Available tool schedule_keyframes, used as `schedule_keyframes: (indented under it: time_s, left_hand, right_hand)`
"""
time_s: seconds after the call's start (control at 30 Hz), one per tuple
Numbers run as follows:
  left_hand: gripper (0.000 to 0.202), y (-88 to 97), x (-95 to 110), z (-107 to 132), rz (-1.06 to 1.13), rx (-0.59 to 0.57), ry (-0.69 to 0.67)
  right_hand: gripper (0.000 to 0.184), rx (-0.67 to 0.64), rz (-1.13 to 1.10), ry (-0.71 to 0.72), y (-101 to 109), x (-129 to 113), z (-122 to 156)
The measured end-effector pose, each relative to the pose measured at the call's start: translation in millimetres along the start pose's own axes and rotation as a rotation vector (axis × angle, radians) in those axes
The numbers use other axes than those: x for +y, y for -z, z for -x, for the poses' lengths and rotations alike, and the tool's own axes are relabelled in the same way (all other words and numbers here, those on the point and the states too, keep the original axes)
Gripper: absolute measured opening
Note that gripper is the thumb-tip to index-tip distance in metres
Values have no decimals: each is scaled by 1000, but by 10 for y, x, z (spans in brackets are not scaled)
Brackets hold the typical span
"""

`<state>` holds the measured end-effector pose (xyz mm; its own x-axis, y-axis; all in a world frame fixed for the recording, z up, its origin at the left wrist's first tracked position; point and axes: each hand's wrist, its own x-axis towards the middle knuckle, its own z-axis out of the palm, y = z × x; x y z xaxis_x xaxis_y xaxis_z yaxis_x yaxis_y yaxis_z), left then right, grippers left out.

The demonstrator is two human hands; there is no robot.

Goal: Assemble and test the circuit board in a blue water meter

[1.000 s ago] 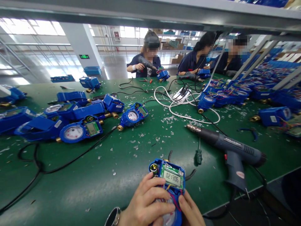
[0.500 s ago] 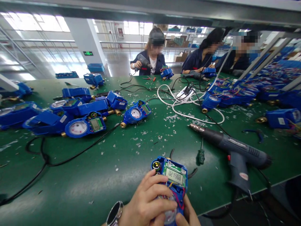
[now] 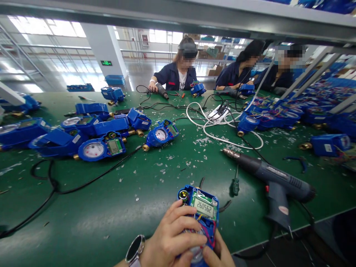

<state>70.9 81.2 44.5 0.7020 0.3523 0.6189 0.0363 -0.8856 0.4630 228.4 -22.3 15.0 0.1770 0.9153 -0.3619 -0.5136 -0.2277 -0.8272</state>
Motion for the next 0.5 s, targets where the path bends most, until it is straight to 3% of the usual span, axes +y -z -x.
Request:
schedule_keyframes:
  time_s: [0.3,0.4,0.5]
  left_hand:
    - [32,-77,-21,47,-65,47,-14]
    - [34,-140,-7,104,-198,165,-17]
    - [37,-208,23,229,-299,309,125]
  right_hand:
    - [60,-4,-163,94,-77,62,-93]
    - [65,-33,-214,92,-45,147,-162]
    - [72,-58,-198,117,11,168,-221]
